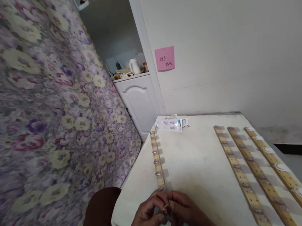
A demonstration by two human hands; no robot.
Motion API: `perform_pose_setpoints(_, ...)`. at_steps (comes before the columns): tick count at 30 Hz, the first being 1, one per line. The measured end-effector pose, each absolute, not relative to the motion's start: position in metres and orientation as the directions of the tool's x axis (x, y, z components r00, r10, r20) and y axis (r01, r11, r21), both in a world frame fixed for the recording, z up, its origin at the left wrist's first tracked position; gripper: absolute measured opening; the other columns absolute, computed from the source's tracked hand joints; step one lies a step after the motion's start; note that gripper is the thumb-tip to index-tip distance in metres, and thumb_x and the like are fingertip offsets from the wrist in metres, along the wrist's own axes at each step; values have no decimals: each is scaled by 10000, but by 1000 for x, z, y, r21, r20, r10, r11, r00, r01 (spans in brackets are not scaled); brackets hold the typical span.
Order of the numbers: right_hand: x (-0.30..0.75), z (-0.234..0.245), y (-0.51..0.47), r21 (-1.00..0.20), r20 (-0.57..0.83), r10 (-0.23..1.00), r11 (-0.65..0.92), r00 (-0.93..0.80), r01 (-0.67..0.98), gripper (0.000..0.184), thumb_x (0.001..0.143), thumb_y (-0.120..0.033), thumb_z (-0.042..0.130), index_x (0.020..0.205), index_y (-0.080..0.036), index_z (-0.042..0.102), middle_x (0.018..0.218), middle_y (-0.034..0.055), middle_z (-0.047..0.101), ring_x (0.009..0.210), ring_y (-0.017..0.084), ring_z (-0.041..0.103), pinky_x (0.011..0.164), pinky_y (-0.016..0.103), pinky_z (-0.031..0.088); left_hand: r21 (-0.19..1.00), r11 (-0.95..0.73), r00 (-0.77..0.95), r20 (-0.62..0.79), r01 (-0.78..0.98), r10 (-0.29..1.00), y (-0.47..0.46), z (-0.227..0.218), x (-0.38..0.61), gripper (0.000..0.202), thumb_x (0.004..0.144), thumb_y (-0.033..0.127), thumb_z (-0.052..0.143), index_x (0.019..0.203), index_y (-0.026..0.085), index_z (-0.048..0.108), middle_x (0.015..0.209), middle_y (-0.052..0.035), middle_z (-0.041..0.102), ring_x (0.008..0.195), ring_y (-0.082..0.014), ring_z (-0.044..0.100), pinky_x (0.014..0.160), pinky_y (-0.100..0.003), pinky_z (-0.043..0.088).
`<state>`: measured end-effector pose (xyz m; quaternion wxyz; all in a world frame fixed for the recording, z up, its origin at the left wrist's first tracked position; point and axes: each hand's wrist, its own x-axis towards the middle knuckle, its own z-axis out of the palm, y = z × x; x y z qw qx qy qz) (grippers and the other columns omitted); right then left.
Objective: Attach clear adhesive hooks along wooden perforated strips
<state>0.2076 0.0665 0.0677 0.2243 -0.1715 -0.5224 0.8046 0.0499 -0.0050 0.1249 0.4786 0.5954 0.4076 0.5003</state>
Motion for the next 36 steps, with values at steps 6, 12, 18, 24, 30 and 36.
perform_pose_setpoints(6,206,59,74,-873,45,576,-373,-816,-312,425,668,-480,756,825,-161,522,593,-50,583,323,30,466,311,134,299,979,-202,140,199,5,970,-3,125,50,109,813,312,666,833,207,683,1105,-67,547,1083,-239,520,947,-362,381)
perform_pose_setpoints(12,208,49,81,-914,27,707,-269,-707,-304,383,684,-470,729,809,-179,514,567,-82,532,311,30,433,313,146,314,997,-53,-3,53,-59,999,-2,95,43,280,795,375,680,1023,216,647,911,-35,617,821,-162,578,732,-262,427)
perform_pose_setpoints(18,207,59,71,-986,-22,770,-123,-638,-115,171,732,-296,629,753,-182,504,530,-93,501,343,44,442,370,165,319,993,97,-75,-101,-65,992,-7,74,40,379,818,477,614,991,140,635,663,-10,628,572,-109,534,583,-232,406)
perform_pose_setpoints(24,203,58,67,-999,-41,791,-16,-610,46,90,767,-260,518,753,-175,546,502,-87,491,359,71,470,392,186,343,983,159,-155,-171,-90,973,-12,70,41,422,744,528,666,911,150,579,551,37,577,470,-87,505,503,-207,381)
perform_pose_setpoints(30,203,55,68,-990,-23,821,60,-571,126,156,811,-309,487,786,-177,567,484,-78,486,386,95,501,430,208,383,968,221,-213,-242,-114,947,-10,71,44,445,632,534,733,820,177,544,572,67,543,427,-72,516,435,-184,362)
perform_pose_setpoints(36,203,54,69,-981,8,821,118,-571,155,137,822,-288,491,766,-189,567,534,-66,488,392,82,474,409,202,365,961,252,-256,-272,-111,928,-9,70,47,366,643,462,718,798,183,538,595,65,551,413,-65,517,411,-180,368)
